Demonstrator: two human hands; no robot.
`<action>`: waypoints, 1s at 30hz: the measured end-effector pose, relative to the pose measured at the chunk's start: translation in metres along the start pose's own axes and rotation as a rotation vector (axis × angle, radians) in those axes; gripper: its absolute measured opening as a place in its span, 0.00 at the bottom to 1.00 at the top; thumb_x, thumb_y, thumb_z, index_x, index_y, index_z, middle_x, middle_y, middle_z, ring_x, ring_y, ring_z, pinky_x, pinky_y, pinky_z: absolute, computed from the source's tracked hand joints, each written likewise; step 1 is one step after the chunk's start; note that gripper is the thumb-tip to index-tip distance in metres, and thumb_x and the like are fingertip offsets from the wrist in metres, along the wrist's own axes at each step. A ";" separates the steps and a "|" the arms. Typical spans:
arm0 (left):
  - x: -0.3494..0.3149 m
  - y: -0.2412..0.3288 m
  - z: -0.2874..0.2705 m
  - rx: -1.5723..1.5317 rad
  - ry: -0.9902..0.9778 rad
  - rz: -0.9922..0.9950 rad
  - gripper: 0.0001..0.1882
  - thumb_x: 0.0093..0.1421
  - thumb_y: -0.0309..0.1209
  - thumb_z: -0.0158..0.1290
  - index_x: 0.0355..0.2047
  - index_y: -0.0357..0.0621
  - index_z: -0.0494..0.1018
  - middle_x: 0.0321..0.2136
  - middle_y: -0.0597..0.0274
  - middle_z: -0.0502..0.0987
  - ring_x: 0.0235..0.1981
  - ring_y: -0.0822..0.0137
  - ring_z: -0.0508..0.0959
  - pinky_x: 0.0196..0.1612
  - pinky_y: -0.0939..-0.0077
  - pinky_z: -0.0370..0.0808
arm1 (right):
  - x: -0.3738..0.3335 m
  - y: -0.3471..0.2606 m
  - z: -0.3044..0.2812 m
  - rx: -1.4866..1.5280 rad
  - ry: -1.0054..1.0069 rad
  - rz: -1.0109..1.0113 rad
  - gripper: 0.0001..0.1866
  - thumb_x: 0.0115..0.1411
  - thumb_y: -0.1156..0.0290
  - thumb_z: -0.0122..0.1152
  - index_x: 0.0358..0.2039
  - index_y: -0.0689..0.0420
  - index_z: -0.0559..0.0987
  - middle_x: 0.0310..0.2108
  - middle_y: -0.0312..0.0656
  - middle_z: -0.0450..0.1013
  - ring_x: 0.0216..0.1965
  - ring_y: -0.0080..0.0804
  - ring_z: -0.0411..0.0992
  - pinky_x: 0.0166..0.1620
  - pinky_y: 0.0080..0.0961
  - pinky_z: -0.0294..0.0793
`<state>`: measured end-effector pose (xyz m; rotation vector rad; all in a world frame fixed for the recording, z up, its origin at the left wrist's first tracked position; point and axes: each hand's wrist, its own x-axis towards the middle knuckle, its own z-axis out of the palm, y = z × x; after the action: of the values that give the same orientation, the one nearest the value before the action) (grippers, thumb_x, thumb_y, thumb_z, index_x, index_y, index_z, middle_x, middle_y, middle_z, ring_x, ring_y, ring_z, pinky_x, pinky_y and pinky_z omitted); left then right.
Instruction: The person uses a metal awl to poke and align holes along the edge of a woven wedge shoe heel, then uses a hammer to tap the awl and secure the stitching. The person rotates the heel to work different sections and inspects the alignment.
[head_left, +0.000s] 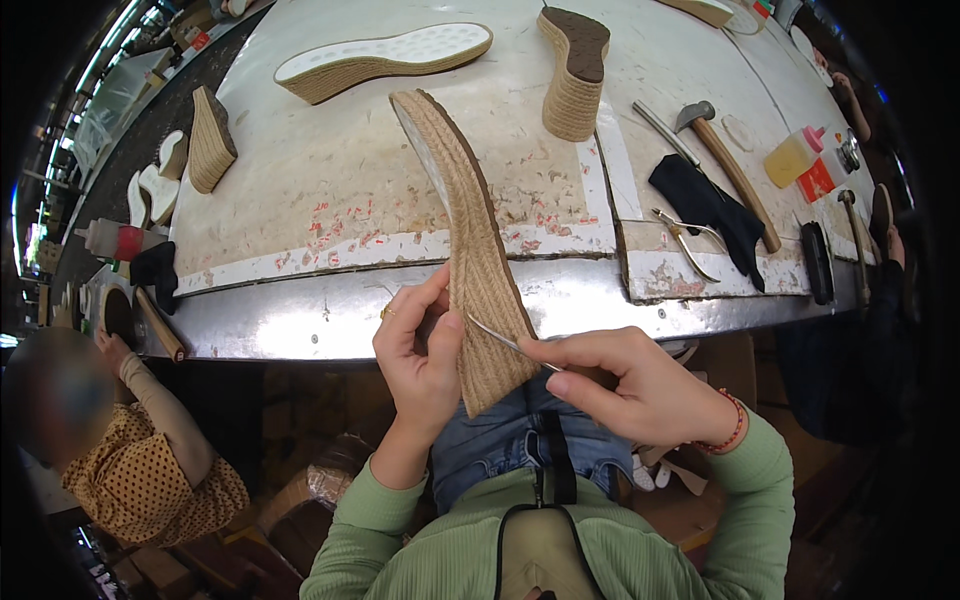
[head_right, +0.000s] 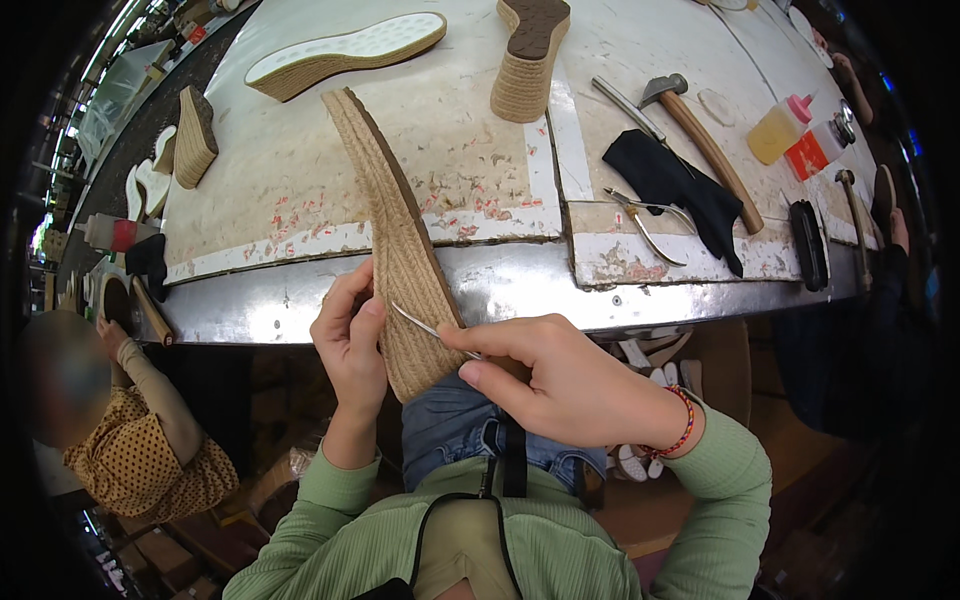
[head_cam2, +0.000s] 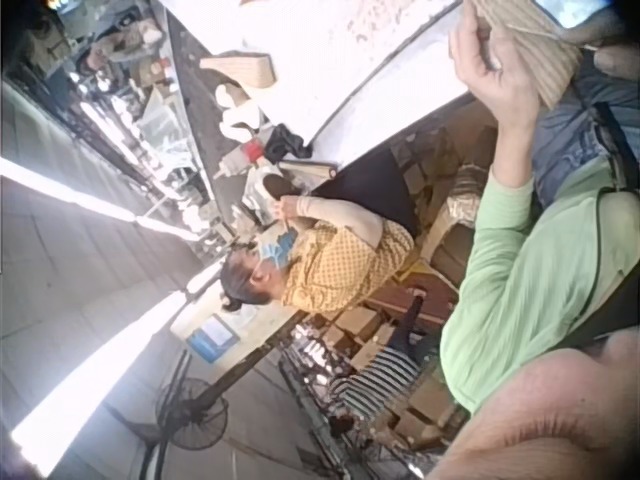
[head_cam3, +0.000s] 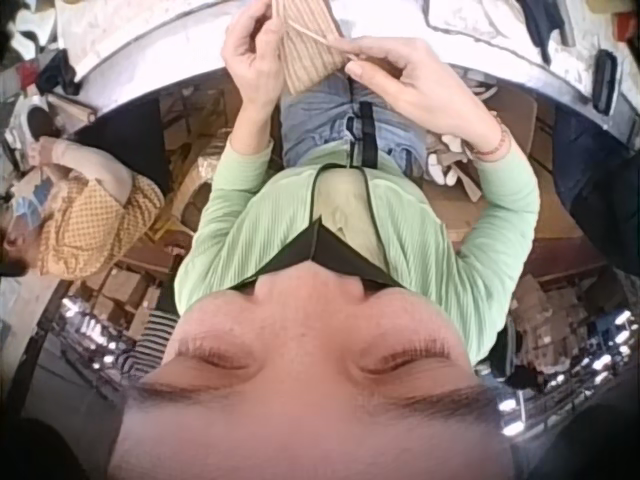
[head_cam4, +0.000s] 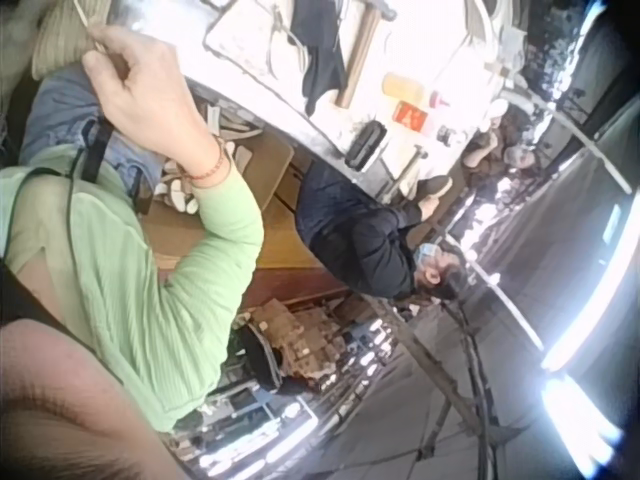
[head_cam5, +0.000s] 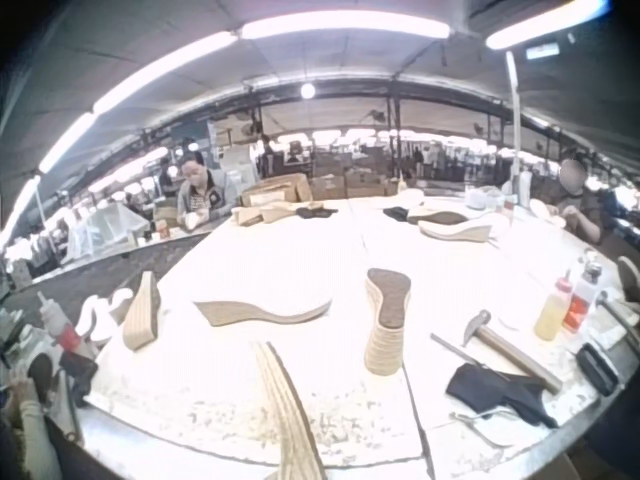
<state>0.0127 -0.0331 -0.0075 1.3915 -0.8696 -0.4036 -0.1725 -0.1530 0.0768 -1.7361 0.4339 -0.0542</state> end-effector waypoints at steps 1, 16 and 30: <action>0.000 0.000 0.000 -0.001 -0.002 -0.004 0.21 0.57 0.20 0.53 0.52 0.30 0.75 0.33 0.62 0.73 0.35 0.72 0.71 0.42 0.79 0.69 | 0.001 0.000 0.000 0.005 -0.009 0.020 0.19 0.66 0.75 0.56 0.56 0.64 0.75 0.25 0.38 0.74 0.26 0.17 0.64 0.32 0.20 0.66; -0.001 0.002 0.003 0.008 0.020 0.015 0.18 0.56 0.19 0.51 0.47 0.28 0.76 0.35 0.61 0.74 0.37 0.73 0.72 0.44 0.79 0.69 | 0.009 -0.027 -0.003 -0.224 -0.074 -0.011 0.17 0.64 0.77 0.54 0.52 0.69 0.75 0.30 0.56 0.76 0.26 0.42 0.75 0.32 0.29 0.73; 0.002 0.004 0.003 -0.027 0.010 -0.024 0.19 0.56 0.18 0.51 0.49 0.29 0.76 0.32 0.63 0.72 0.34 0.74 0.71 0.41 0.81 0.69 | -0.006 -0.005 -0.002 -0.118 -0.011 -0.076 0.19 0.64 0.76 0.56 0.56 0.65 0.75 0.30 0.49 0.77 0.28 0.29 0.72 0.34 0.26 0.72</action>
<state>0.0103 -0.0360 -0.0038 1.3794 -0.8375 -0.4253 -0.1774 -0.1526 0.0834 -1.8681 0.3695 -0.0749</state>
